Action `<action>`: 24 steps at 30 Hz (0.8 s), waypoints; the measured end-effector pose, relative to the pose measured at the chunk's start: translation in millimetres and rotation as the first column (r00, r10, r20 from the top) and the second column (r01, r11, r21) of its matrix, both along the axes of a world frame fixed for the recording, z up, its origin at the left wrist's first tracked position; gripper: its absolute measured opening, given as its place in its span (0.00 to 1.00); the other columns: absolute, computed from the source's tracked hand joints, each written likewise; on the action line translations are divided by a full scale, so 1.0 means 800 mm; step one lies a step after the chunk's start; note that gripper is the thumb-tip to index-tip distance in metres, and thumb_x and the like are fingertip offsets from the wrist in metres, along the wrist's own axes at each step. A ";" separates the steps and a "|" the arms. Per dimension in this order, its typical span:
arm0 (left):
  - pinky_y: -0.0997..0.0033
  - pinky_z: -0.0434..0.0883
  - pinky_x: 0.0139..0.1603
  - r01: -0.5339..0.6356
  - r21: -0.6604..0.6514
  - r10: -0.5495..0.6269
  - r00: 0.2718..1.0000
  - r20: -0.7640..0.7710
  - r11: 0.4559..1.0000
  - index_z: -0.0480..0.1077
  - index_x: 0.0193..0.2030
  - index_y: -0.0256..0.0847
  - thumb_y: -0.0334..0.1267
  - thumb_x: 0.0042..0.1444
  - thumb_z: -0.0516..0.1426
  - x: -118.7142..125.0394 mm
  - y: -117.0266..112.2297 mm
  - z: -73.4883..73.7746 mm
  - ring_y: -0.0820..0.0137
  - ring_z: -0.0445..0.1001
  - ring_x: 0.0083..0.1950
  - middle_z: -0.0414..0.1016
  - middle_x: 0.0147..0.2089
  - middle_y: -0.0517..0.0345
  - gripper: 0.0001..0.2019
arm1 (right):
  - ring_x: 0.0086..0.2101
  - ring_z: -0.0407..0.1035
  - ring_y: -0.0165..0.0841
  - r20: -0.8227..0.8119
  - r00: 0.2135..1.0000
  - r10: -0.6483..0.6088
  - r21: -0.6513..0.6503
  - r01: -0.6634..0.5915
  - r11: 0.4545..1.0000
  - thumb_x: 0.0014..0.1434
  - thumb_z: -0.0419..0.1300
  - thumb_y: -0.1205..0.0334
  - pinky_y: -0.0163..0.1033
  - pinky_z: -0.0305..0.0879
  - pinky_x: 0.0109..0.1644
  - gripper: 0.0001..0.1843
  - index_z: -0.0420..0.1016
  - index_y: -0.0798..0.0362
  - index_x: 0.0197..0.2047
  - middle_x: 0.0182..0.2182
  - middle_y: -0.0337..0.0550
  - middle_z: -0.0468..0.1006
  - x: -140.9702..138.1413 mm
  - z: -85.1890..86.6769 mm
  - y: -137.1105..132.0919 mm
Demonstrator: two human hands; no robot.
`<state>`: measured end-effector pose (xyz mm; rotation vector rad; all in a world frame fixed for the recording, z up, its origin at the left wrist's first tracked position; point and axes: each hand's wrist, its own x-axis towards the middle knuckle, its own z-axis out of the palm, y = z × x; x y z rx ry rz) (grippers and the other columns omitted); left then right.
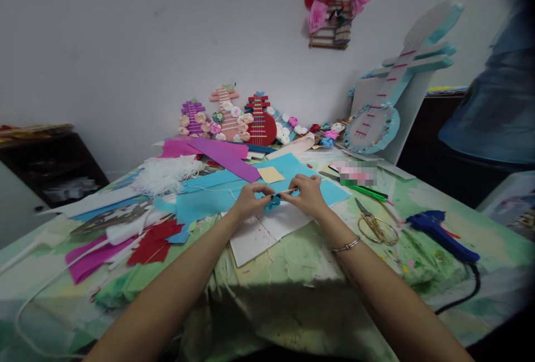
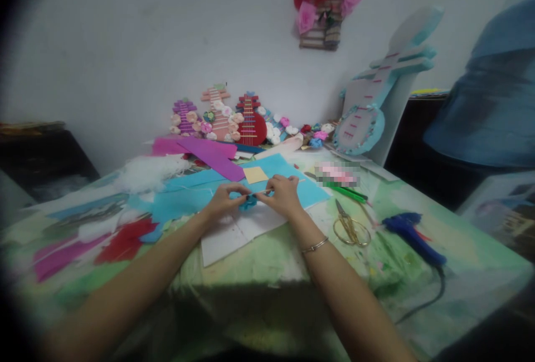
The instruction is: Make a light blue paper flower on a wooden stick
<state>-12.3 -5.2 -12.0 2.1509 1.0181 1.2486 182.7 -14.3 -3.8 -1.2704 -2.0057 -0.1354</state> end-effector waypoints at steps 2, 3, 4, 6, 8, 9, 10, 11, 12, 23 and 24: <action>0.69 0.67 0.40 -0.034 0.062 0.035 0.999 -0.015 0.997 0.76 0.30 0.37 0.34 0.45 0.59 0.001 -0.001 0.000 0.66 0.73 0.36 0.78 0.31 0.53 0.05 | 0.31 0.63 0.29 -0.004 1.000 0.000 0.003 0.000 1.000 0.53 0.55 0.45 0.40 0.40 0.41 0.21 0.69 0.56 0.23 0.26 0.39 0.72 0.000 0.001 0.000; 0.69 0.67 0.40 -0.043 0.087 0.045 0.999 -0.026 0.995 0.76 0.30 0.38 0.33 0.45 0.59 0.001 -0.001 -0.001 0.67 0.73 0.36 0.78 0.31 0.54 0.05 | 0.31 0.63 0.29 -0.003 1.000 0.003 0.004 -0.003 1.000 0.53 0.55 0.45 0.40 0.40 0.41 0.21 0.69 0.56 0.22 0.26 0.39 0.72 -0.001 0.001 0.000; 0.70 0.67 0.40 -0.047 0.103 0.051 0.998 -0.037 0.994 0.75 0.30 0.38 0.32 0.45 0.59 0.001 -0.001 -0.001 0.67 0.73 0.36 0.77 0.31 0.55 0.04 | 0.31 0.63 0.29 -0.002 1.000 0.005 0.008 -0.005 1.000 0.53 0.55 0.45 0.40 0.40 0.41 0.21 0.69 0.56 0.22 0.26 0.39 0.72 -0.001 0.000 0.000; 0.70 0.67 0.40 -0.044 0.108 0.050 0.997 -0.054 0.993 0.75 0.29 0.39 0.31 0.45 0.59 0.000 0.000 -0.001 0.68 0.73 0.36 0.77 0.30 0.56 0.04 | 0.31 0.64 0.30 -0.001 1.000 0.009 0.023 -0.009 1.000 0.53 0.55 0.45 0.40 0.40 0.41 0.21 0.69 0.56 0.22 0.26 0.39 0.72 -0.002 0.000 0.000; 0.71 0.67 0.40 -0.037 0.096 0.043 0.997 -0.060 0.995 0.75 0.30 0.39 0.31 0.45 0.59 -0.001 0.001 -0.001 0.68 0.73 0.36 0.77 0.30 0.56 0.05 | 0.31 0.64 0.30 -0.004 1.000 0.012 0.044 -0.012 0.999 0.54 0.55 0.45 0.41 0.40 0.42 0.21 0.69 0.56 0.23 0.26 0.40 0.72 -0.002 -0.001 -0.001; 0.71 0.67 0.40 -0.031 0.089 0.037 0.997 -0.064 0.995 0.75 0.30 0.39 0.31 0.45 0.58 -0.002 0.002 -0.001 0.68 0.73 0.36 0.77 0.30 0.56 0.05 | 0.31 0.64 0.30 -0.005 1.000 0.013 0.056 -0.012 0.998 0.54 0.56 0.45 0.41 0.40 0.42 0.21 0.69 0.55 0.23 0.26 0.40 0.72 -0.003 -0.001 -0.001; 0.71 0.66 0.40 -0.025 0.084 0.030 0.997 -0.069 0.996 0.75 0.30 0.38 0.31 0.45 0.58 -0.002 0.002 -0.001 0.68 0.73 0.36 0.77 0.30 0.56 0.05 | 0.32 0.64 0.31 -0.005 1.000 0.014 0.067 -0.014 0.998 0.54 0.56 0.45 0.41 0.41 0.42 0.21 0.69 0.55 0.24 0.27 0.40 0.72 -0.003 -0.001 -0.001; 0.71 0.66 0.40 -0.018 0.080 0.024 0.997 -0.073 0.997 0.75 0.30 0.38 0.31 0.45 0.58 -0.002 0.003 -0.001 0.68 0.72 0.36 0.77 0.30 0.56 0.05 | 0.32 0.64 0.31 -0.004 1.000 0.015 0.079 -0.015 0.997 0.53 0.56 0.45 0.41 0.40 0.43 0.20 0.69 0.55 0.24 0.27 0.40 0.72 -0.003 -0.001 -0.002; 0.70 0.66 0.40 -0.015 0.079 0.021 0.997 -0.078 0.997 0.74 0.30 0.38 0.31 0.45 0.58 -0.002 0.003 0.000 0.68 0.72 0.36 0.76 0.30 0.56 0.05 | 0.33 0.64 0.31 -0.003 1.000 0.014 0.090 -0.014 0.996 0.53 0.56 0.45 0.41 0.40 0.43 0.20 0.68 0.55 0.24 0.27 0.39 0.72 -0.004 -0.001 -0.002; 0.69 0.65 0.42 -0.005 0.164 0.034 0.985 -0.171 0.986 0.71 0.32 0.38 0.29 0.46 0.55 0.001 -0.005 0.003 0.68 0.69 0.37 0.74 0.32 0.56 0.06 | 0.34 0.63 0.33 0.032 0.999 -0.006 0.155 0.001 0.988 0.54 0.56 0.45 0.42 0.40 0.44 0.20 0.68 0.55 0.25 0.27 0.41 0.72 -0.004 -0.003 -0.002; 0.69 0.65 0.43 -0.006 0.154 0.032 0.985 -0.171 0.988 0.71 0.32 0.38 0.29 0.46 0.55 0.001 -0.005 0.002 0.68 0.70 0.38 0.75 0.32 0.56 0.06 | 0.34 0.63 0.33 0.037 0.999 -0.008 0.157 0.002 0.988 0.54 0.56 0.45 0.43 0.40 0.44 0.20 0.68 0.54 0.24 0.27 0.41 0.72 -0.004 -0.004 -0.002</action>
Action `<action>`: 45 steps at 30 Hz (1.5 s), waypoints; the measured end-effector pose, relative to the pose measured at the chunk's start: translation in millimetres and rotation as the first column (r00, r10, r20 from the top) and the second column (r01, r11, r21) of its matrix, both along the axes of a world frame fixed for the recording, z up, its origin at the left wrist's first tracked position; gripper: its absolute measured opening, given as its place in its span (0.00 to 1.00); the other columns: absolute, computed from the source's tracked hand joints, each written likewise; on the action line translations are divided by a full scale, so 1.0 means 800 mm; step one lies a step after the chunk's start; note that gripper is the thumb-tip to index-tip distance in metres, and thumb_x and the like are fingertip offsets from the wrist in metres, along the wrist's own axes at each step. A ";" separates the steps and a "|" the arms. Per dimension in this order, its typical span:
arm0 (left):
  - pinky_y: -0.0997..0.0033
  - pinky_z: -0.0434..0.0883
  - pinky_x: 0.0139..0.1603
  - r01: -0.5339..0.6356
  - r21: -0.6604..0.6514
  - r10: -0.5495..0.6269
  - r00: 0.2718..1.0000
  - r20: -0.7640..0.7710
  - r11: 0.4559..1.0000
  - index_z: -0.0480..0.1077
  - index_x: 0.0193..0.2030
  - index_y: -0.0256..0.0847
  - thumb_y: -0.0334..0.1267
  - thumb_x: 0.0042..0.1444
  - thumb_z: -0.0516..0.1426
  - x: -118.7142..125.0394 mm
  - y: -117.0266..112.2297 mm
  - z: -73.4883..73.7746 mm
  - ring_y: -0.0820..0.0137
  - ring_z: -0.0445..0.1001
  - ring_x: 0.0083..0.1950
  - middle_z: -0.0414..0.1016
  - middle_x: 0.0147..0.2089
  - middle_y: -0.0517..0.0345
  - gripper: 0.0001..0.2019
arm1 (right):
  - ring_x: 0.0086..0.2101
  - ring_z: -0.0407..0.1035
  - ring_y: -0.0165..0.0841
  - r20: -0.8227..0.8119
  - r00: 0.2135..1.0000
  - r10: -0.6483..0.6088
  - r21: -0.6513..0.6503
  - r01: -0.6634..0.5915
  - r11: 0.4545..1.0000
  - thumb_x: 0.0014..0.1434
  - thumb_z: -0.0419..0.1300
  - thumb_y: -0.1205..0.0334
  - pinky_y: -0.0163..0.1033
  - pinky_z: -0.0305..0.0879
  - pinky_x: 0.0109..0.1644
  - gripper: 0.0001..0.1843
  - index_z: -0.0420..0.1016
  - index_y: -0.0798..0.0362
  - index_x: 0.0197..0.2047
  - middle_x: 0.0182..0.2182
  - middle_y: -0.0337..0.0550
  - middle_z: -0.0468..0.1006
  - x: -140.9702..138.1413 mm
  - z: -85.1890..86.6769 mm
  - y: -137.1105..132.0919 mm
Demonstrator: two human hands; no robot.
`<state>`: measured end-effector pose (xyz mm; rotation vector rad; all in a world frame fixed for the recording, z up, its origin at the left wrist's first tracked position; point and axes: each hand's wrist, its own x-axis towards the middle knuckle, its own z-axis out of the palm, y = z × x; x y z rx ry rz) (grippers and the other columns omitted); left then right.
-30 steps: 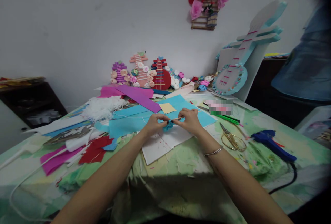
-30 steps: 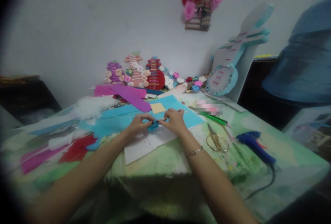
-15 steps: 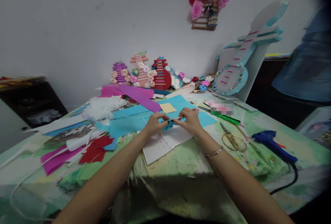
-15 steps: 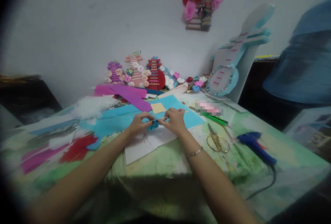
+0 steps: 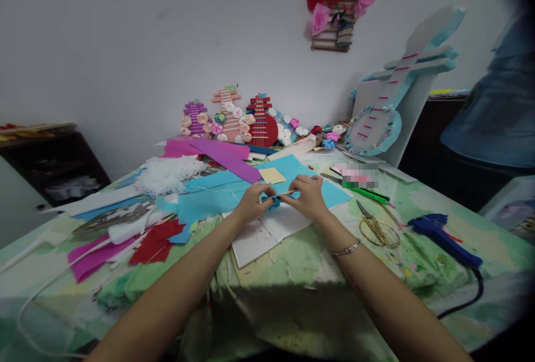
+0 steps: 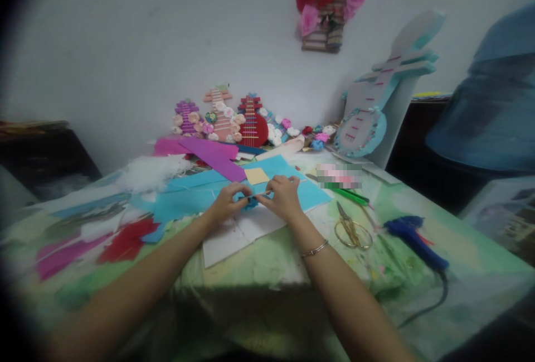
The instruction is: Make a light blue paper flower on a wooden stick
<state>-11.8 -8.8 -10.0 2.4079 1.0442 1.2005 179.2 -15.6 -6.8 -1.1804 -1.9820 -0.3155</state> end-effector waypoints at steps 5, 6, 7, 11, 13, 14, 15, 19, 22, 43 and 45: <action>0.69 0.65 0.43 -0.009 -0.047 0.009 1.000 0.005 0.999 0.72 0.31 0.39 0.32 0.48 0.56 0.000 0.001 0.000 0.68 0.70 0.37 0.76 0.32 0.57 0.04 | 0.34 0.63 0.34 0.010 1.000 -0.019 0.011 0.019 1.000 0.54 0.56 0.46 0.43 0.40 0.44 0.19 0.68 0.54 0.24 0.27 0.41 0.72 -0.001 -0.001 -0.001; 0.69 0.65 0.43 -0.011 -0.055 0.012 1.000 0.009 0.998 0.72 0.31 0.38 0.33 0.48 0.56 0.001 0.001 0.000 0.68 0.71 0.37 0.76 0.32 0.57 0.05 | 0.34 0.63 0.34 0.011 1.000 -0.026 0.011 0.026 1.000 0.53 0.56 0.46 0.43 0.40 0.45 0.19 0.68 0.54 0.24 0.26 0.41 0.72 -0.001 0.000 -0.001; 0.69 0.65 0.43 -0.012 -0.065 0.013 1.000 0.013 0.998 0.72 0.31 0.38 0.33 0.48 0.56 0.001 0.001 0.001 0.68 0.71 0.37 0.76 0.32 0.56 0.05 | 0.34 0.63 0.34 0.015 0.999 -0.033 0.011 0.033 0.999 0.53 0.56 0.46 0.43 0.40 0.45 0.19 0.69 0.54 0.24 0.26 0.41 0.72 -0.002 0.000 -0.001; 0.71 0.66 0.42 -0.005 -0.103 0.008 1.000 0.027 0.995 0.73 0.31 0.38 0.34 0.49 0.55 0.002 0.004 -0.001 0.68 0.72 0.38 0.76 0.33 0.56 0.06 | 0.34 0.63 0.34 0.043 0.997 -0.067 0.011 0.066 0.998 0.54 0.56 0.47 0.44 0.41 0.46 0.18 0.69 0.54 0.25 0.27 0.41 0.73 -0.003 0.001 -0.003; 0.71 0.66 0.42 -0.004 -0.112 0.007 1.000 0.023 0.994 0.73 0.32 0.39 0.35 0.50 0.55 0.001 0.007 -0.004 0.68 0.72 0.38 0.77 0.33 0.56 0.06 | 0.34 0.63 0.33 0.051 0.996 -0.077 0.021 0.076 0.997 0.54 0.56 0.47 0.44 0.40 0.46 0.18 0.70 0.54 0.25 0.27 0.40 0.72 -0.004 0.001 -0.002; 0.70 0.66 0.42 -0.006 -0.112 0.008 1.000 0.016 0.994 0.73 0.32 0.39 0.35 0.50 0.55 0.001 0.008 -0.005 0.68 0.72 0.38 0.77 0.33 0.56 0.06 | 0.34 0.63 0.33 0.053 0.996 -0.078 0.027 0.076 0.997 0.54 0.57 0.47 0.44 0.40 0.46 0.18 0.70 0.54 0.25 0.27 0.40 0.72 -0.004 0.000 -0.002; 0.70 0.66 0.42 -0.008 -0.110 0.009 1.000 0.008 0.994 0.73 0.32 0.39 0.35 0.50 0.55 0.001 0.009 -0.005 0.68 0.72 0.38 0.77 0.33 0.56 0.06 | 0.34 0.63 0.33 0.055 0.996 -0.076 0.034 0.074 0.997 0.54 0.57 0.47 0.44 0.40 0.47 0.18 0.70 0.54 0.25 0.27 0.40 0.73 -0.004 -0.001 -0.001; 0.68 0.65 0.44 -0.018 -0.097 0.016 1.000 -0.027 0.995 0.74 0.32 0.38 0.33 0.49 0.55 0.000 0.009 -0.005 0.67 0.72 0.38 0.77 0.34 0.55 0.06 | 0.34 0.62 0.34 0.071 0.995 -0.071 0.061 0.066 0.996 0.53 0.58 0.47 0.45 0.40 0.47 0.18 0.70 0.54 0.25 0.28 0.41 0.73 -0.005 -0.004 -0.001; 0.68 0.65 0.44 -0.038 -0.088 0.033 0.997 -0.064 0.995 0.73 0.31 0.38 0.30 0.48 0.55 0.001 0.006 -0.003 0.67 0.71 0.38 0.77 0.33 0.56 0.05 | 0.35 0.61 0.34 0.095 0.992 -0.084 0.073 0.077 0.994 0.53 0.58 0.47 0.45 0.40 0.47 0.17 0.70 0.54 0.25 0.28 0.42 0.72 -0.006 -0.002 -0.003; 0.66 0.63 0.43 -0.091 -0.097 0.078 0.988 -0.130 0.991 0.70 0.29 0.39 0.27 0.48 0.52 0.006 0.001 -0.001 0.66 0.68 0.38 0.75 0.32 0.56 0.07 | 0.36 0.59 0.35 0.158 0.979 -0.126 0.114 0.108 0.988 0.55 0.57 0.50 0.47 0.39 0.49 0.16 0.70 0.54 0.25 0.29 0.43 0.72 -0.015 -0.001 -0.011; 0.67 0.63 0.43 -0.084 -0.118 0.071 0.991 -0.111 0.989 0.71 0.29 0.38 0.27 0.47 0.54 0.005 0.001 0.002 0.68 0.69 0.37 0.75 0.31 0.57 0.06 | 0.36 0.59 0.35 0.157 0.980 -0.123 0.117 0.105 0.988 0.55 0.57 0.50 0.47 0.39 0.49 0.16 0.70 0.54 0.25 0.28 0.43 0.72 -0.014 -0.001 -0.011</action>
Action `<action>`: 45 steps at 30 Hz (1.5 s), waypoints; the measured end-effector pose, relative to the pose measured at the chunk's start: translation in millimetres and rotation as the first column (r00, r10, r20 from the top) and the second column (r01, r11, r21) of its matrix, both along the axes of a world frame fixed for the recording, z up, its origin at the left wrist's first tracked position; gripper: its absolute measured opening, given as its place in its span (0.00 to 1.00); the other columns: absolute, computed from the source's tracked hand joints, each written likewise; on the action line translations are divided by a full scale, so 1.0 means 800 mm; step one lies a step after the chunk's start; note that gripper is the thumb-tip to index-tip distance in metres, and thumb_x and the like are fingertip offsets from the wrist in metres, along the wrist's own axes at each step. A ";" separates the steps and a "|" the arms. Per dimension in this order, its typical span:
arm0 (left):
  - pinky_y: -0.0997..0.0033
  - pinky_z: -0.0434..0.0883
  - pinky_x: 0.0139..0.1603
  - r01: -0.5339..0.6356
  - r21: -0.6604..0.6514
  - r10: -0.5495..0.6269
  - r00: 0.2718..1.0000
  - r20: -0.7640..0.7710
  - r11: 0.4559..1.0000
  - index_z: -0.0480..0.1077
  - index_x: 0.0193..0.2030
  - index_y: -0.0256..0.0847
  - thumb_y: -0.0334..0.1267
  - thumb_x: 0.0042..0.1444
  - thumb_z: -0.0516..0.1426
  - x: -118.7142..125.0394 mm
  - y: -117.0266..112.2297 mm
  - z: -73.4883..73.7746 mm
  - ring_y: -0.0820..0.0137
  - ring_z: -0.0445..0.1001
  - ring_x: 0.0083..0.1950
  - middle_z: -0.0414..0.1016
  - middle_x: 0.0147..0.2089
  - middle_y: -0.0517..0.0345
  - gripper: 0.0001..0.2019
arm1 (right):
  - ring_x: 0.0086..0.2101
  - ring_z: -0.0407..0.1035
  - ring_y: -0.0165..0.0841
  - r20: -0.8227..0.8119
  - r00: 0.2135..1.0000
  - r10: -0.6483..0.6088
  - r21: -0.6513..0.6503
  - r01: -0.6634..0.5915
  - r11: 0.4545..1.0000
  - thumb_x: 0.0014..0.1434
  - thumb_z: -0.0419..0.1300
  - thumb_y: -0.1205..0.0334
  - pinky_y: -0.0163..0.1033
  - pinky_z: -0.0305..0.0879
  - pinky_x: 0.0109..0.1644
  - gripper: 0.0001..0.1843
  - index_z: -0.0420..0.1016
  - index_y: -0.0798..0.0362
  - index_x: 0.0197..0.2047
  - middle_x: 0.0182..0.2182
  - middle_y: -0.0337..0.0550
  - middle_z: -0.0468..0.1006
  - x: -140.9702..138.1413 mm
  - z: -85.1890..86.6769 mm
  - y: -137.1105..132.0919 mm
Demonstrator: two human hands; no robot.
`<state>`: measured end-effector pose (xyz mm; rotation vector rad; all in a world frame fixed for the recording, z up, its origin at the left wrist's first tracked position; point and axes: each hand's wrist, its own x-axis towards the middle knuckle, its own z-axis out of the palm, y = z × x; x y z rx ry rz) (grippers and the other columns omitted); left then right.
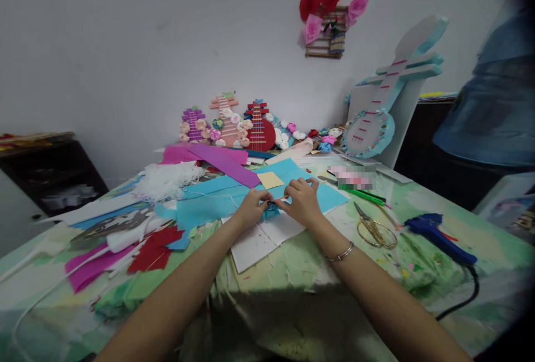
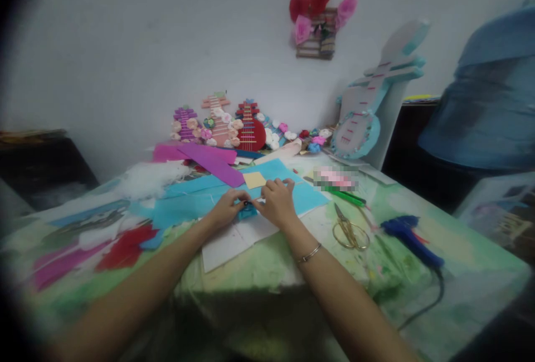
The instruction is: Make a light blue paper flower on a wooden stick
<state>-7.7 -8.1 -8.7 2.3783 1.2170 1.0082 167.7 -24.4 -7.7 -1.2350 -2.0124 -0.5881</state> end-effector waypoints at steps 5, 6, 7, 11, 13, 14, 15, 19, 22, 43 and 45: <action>0.70 0.64 0.40 0.007 -0.039 -0.005 0.998 0.063 0.999 0.73 0.30 0.37 0.29 0.46 0.55 -0.003 0.004 -0.001 0.70 0.69 0.34 0.75 0.29 0.59 0.06 | 0.36 0.59 0.35 -0.026 1.000 0.016 0.013 -0.015 1.000 0.54 0.57 0.50 0.47 0.39 0.48 0.16 0.70 0.54 0.24 0.28 0.43 0.72 0.000 -0.001 0.001; 0.70 0.64 0.39 0.015 -0.043 -0.012 0.997 0.071 0.999 0.73 0.30 0.37 0.29 0.46 0.55 -0.004 0.005 -0.002 0.70 0.69 0.34 0.75 0.29 0.59 0.06 | 0.35 0.59 0.35 -0.029 0.999 0.019 0.013 -0.019 1.000 0.54 0.58 0.50 0.47 0.39 0.48 0.16 0.70 0.54 0.24 0.28 0.43 0.72 0.000 -0.001 0.001; 0.71 0.64 0.39 0.022 -0.045 -0.019 0.997 0.078 0.999 0.73 0.30 0.37 0.29 0.46 0.55 -0.004 0.006 -0.003 0.70 0.70 0.33 0.75 0.29 0.59 0.06 | 0.35 0.59 0.35 -0.033 0.999 0.021 0.013 -0.021 1.000 0.54 0.58 0.50 0.47 0.39 0.48 0.16 0.70 0.54 0.23 0.27 0.43 0.72 0.000 0.000 0.001; 0.72 0.65 0.37 0.061 -0.045 -0.055 0.991 0.120 0.997 0.74 0.31 0.37 0.30 0.47 0.55 -0.006 0.011 -0.007 0.71 0.70 0.31 0.75 0.28 0.58 0.07 | 0.35 0.60 0.34 -0.047 0.999 0.015 0.003 -0.015 1.000 0.53 0.59 0.50 0.46 0.40 0.47 0.17 0.70 0.54 0.23 0.27 0.43 0.72 -0.001 0.002 -0.001; 0.72 0.65 0.37 0.072 -0.052 -0.065 0.990 0.126 0.996 0.74 0.31 0.37 0.30 0.47 0.55 -0.007 0.012 -0.007 0.71 0.70 0.31 0.75 0.28 0.58 0.07 | 0.35 0.60 0.34 -0.049 0.999 0.012 -0.009 -0.012 1.000 0.52 0.59 0.49 0.46 0.40 0.47 0.17 0.70 0.54 0.22 0.27 0.42 0.72 -0.001 0.003 -0.002; 0.72 0.65 0.36 0.073 -0.060 -0.065 0.990 0.122 0.996 0.74 0.31 0.37 0.30 0.47 0.55 -0.007 0.012 -0.007 0.71 0.70 0.31 0.75 0.28 0.58 0.07 | 0.34 0.60 0.34 -0.052 0.999 0.012 -0.016 -0.013 1.000 0.52 0.59 0.49 0.46 0.40 0.47 0.17 0.70 0.54 0.22 0.27 0.42 0.72 -0.001 0.004 -0.002; 0.72 0.65 0.36 0.071 -0.067 -0.063 0.991 0.119 0.995 0.74 0.31 0.37 0.30 0.47 0.55 -0.007 0.012 -0.007 0.71 0.70 0.31 0.75 0.28 0.58 0.07 | 0.34 0.60 0.34 -0.055 0.998 0.016 -0.022 -0.017 1.000 0.53 0.59 0.49 0.45 0.40 0.47 0.17 0.70 0.54 0.22 0.27 0.42 0.72 -0.001 0.004 -0.002; 0.72 0.65 0.37 0.097 -0.062 -0.088 0.987 0.137 0.993 0.73 0.30 0.37 0.30 0.47 0.55 -0.007 0.013 -0.009 0.71 0.70 0.31 0.75 0.29 0.58 0.06 | 0.34 0.60 0.33 -0.082 0.996 0.030 -0.040 -0.033 0.999 0.54 0.58 0.48 0.45 0.40 0.46 0.18 0.70 0.54 0.23 0.27 0.42 0.72 0.001 0.003 0.000; 0.72 0.66 0.36 0.120 -0.038 -0.114 0.984 0.137 0.992 0.72 0.28 0.37 0.30 0.47 0.55 -0.007 0.015 -0.013 0.71 0.70 0.32 0.75 0.29 0.58 0.05 | 0.34 0.61 0.33 -0.101 0.995 0.027 -0.050 -0.033 0.998 0.53 0.58 0.48 0.45 0.40 0.46 0.18 0.70 0.54 0.23 0.27 0.41 0.72 0.003 0.001 0.002; 0.70 0.67 0.40 0.071 -0.001 -0.069 0.983 0.173 0.998 0.73 0.30 0.36 0.35 0.46 0.58 -0.006 0.003 -0.016 0.69 0.72 0.36 0.76 0.31 0.55 0.05 | 0.35 0.62 0.33 -0.150 0.989 -0.001 -0.141 -0.021 0.990 0.53 0.57 0.47 0.43 0.41 0.44 0.18 0.71 0.54 0.25 0.28 0.41 0.72 0.006 -0.011 0.005; 0.70 0.67 0.40 0.062 -0.003 -0.060 0.985 0.165 0.998 0.73 0.30 0.36 0.34 0.46 0.58 -0.005 0.002 -0.016 0.68 0.72 0.36 0.76 0.31 0.55 0.05 | 0.36 0.63 0.34 -0.148 0.989 0.005 -0.144 -0.026 0.989 0.53 0.57 0.47 0.43 0.41 0.45 0.18 0.71 0.54 0.25 0.29 0.41 0.73 0.007 -0.013 0.005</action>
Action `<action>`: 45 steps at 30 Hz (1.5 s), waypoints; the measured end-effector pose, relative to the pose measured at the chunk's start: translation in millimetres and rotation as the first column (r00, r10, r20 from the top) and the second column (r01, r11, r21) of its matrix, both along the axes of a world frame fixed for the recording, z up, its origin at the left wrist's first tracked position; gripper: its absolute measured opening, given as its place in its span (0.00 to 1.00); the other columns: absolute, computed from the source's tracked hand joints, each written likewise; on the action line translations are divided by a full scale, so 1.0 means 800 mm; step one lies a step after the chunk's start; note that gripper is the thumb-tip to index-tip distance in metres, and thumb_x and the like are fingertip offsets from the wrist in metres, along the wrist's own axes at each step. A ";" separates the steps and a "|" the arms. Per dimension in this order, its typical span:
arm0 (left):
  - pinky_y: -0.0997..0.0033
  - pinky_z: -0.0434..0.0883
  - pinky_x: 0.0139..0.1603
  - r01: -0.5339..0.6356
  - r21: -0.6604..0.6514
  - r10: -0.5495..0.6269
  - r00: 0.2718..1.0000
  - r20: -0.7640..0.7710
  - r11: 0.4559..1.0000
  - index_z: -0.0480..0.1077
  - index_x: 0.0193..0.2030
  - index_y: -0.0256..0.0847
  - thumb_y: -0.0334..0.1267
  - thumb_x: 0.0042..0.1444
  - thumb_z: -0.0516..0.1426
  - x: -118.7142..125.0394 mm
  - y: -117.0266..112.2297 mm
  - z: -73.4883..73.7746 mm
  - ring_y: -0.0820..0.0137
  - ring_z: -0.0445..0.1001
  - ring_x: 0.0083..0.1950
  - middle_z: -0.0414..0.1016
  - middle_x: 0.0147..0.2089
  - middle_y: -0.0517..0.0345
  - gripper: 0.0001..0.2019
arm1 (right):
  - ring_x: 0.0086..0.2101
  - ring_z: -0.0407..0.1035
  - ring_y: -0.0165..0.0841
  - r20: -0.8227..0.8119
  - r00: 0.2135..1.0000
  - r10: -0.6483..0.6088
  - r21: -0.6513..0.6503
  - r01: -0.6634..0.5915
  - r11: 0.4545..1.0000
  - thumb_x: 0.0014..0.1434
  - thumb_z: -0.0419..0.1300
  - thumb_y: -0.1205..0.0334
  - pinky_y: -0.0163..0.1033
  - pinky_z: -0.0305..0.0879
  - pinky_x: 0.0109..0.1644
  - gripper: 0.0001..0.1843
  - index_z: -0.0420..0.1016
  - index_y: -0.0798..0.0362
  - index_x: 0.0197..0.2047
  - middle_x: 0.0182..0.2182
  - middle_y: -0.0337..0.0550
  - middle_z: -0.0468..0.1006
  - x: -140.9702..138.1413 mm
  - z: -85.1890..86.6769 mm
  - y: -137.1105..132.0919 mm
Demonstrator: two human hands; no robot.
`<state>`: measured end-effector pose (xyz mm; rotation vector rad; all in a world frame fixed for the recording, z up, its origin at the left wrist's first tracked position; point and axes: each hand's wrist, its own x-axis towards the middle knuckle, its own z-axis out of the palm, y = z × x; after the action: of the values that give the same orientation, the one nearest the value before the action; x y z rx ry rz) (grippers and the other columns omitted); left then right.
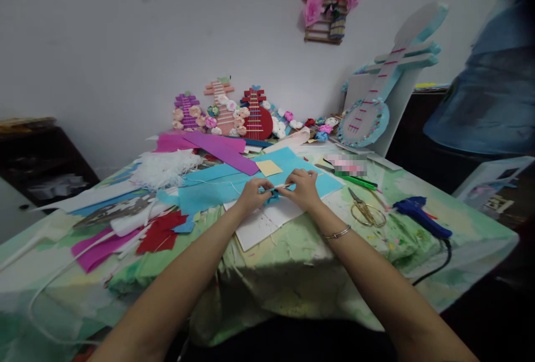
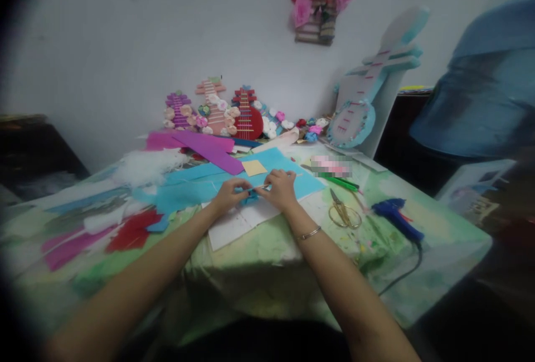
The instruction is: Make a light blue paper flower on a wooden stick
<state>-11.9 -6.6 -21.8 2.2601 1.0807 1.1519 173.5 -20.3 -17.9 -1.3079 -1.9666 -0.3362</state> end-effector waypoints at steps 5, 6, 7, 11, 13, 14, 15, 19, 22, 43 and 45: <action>0.71 0.67 0.40 0.003 0.008 -0.003 1.000 -0.002 1.000 0.73 0.30 0.36 0.34 0.48 0.57 0.001 -0.001 0.000 0.69 0.72 0.36 0.76 0.31 0.55 0.05 | 0.36 0.62 0.35 0.004 1.000 0.004 -0.005 -0.004 1.000 0.52 0.59 0.47 0.43 0.41 0.45 0.18 0.71 0.54 0.25 0.29 0.41 0.72 0.002 -0.002 0.002; 0.71 0.67 0.40 0.003 0.014 -0.003 1.000 0.006 1.000 0.73 0.30 0.36 0.34 0.49 0.56 0.001 0.000 -0.001 0.69 0.72 0.36 0.76 0.32 0.55 0.05 | 0.36 0.62 0.35 0.007 1.000 0.003 -0.009 -0.003 1.000 0.52 0.59 0.47 0.43 0.41 0.45 0.18 0.71 0.54 0.25 0.29 0.41 0.72 0.002 -0.001 0.002; 0.71 0.67 0.40 0.007 0.019 -0.007 1.000 -0.001 1.000 0.73 0.30 0.37 0.34 0.49 0.55 0.001 0.001 -0.001 0.69 0.72 0.35 0.76 0.31 0.56 0.06 | 0.36 0.62 0.35 0.007 1.000 0.001 -0.010 -0.001 1.000 0.52 0.58 0.46 0.43 0.41 0.45 0.18 0.71 0.54 0.25 0.29 0.41 0.72 0.002 -0.001 0.002; 0.71 0.66 0.41 -0.007 0.047 0.007 1.000 -0.017 0.999 0.73 0.29 0.37 0.33 0.49 0.55 0.001 0.004 -0.003 0.69 0.72 0.36 0.76 0.31 0.57 0.06 | 0.36 0.61 0.35 0.028 1.000 -0.004 -0.002 0.004 1.000 0.54 0.56 0.46 0.43 0.41 0.44 0.19 0.71 0.54 0.25 0.29 0.42 0.72 0.002 -0.001 0.003; 0.70 0.66 0.42 -0.018 0.056 0.019 1.000 -0.020 0.998 0.74 0.30 0.37 0.33 0.49 0.55 0.001 0.005 -0.004 0.69 0.72 0.36 0.76 0.30 0.57 0.06 | 0.36 0.61 0.35 0.040 0.999 -0.005 0.008 0.004 1.000 0.54 0.56 0.46 0.43 0.41 0.44 0.19 0.70 0.54 0.25 0.29 0.42 0.72 0.002 -0.001 0.003; 0.70 0.66 0.42 -0.022 0.059 0.023 0.999 -0.022 0.998 0.74 0.30 0.37 0.33 0.49 0.55 0.001 0.005 -0.004 0.69 0.72 0.36 0.76 0.30 0.56 0.06 | 0.36 0.61 0.35 0.042 0.999 -0.003 0.012 0.003 1.000 0.54 0.56 0.45 0.43 0.41 0.44 0.19 0.70 0.54 0.25 0.29 0.42 0.72 0.002 -0.001 0.003; 0.70 0.66 0.42 -0.024 0.062 0.026 0.999 -0.024 0.998 0.74 0.30 0.37 0.33 0.49 0.55 0.001 0.006 -0.004 0.69 0.72 0.36 0.76 0.31 0.56 0.06 | 0.36 0.61 0.35 0.039 0.999 0.000 0.018 0.000 1.000 0.54 0.56 0.45 0.43 0.41 0.44 0.19 0.70 0.54 0.25 0.29 0.42 0.72 0.002 -0.002 0.003; 0.69 0.66 0.41 -0.025 0.077 0.027 0.999 -0.027 0.997 0.74 0.30 0.37 0.33 0.49 0.55 0.001 0.006 -0.005 0.68 0.72 0.36 0.76 0.31 0.55 0.06 | 0.36 0.61 0.35 0.013 1.000 0.011 0.033 -0.011 0.999 0.54 0.56 0.44 0.44 0.41 0.44 0.20 0.70 0.54 0.24 0.29 0.42 0.72 0.002 -0.002 0.004; 0.69 0.67 0.41 -0.022 0.077 0.024 0.999 -0.030 0.997 0.74 0.30 0.37 0.33 0.49 0.56 0.001 0.005 -0.005 0.68 0.73 0.36 0.77 0.31 0.55 0.05 | 0.35 0.61 0.35 0.006 1.000 0.004 0.024 -0.004 1.000 0.53 0.56 0.44 0.43 0.41 0.44 0.21 0.70 0.54 0.24 0.28 0.42 0.72 0.003 -0.002 0.004; 0.68 0.67 0.42 -0.010 0.211 0.012 1.000 -0.008 0.977 0.73 0.30 0.39 0.27 0.42 0.59 0.001 0.001 -0.002 0.68 0.73 0.36 0.77 0.31 0.57 0.07 | 0.31 0.63 0.30 -0.091 0.995 0.047 0.007 -0.047 0.999 0.52 0.58 0.43 0.43 0.42 0.45 0.21 0.69 0.54 0.25 0.28 0.39 0.72 0.005 0.000 0.004; 0.68 0.67 0.42 -0.020 0.240 0.021 1.000 -0.002 0.970 0.73 0.30 0.40 0.26 0.42 0.59 0.000 0.000 -0.001 0.69 0.72 0.36 0.77 0.31 0.58 0.08 | 0.31 0.63 0.30 -0.105 0.994 0.035 -0.002 -0.035 0.999 0.52 0.57 0.43 0.43 0.42 0.44 0.21 0.68 0.55 0.24 0.28 0.39 0.72 0.005 0.001 0.004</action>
<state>-11.5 -6.9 -22.4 2.4388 1.0154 1.3514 177.6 -17.4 -17.0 -1.2663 -1.9004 -0.2418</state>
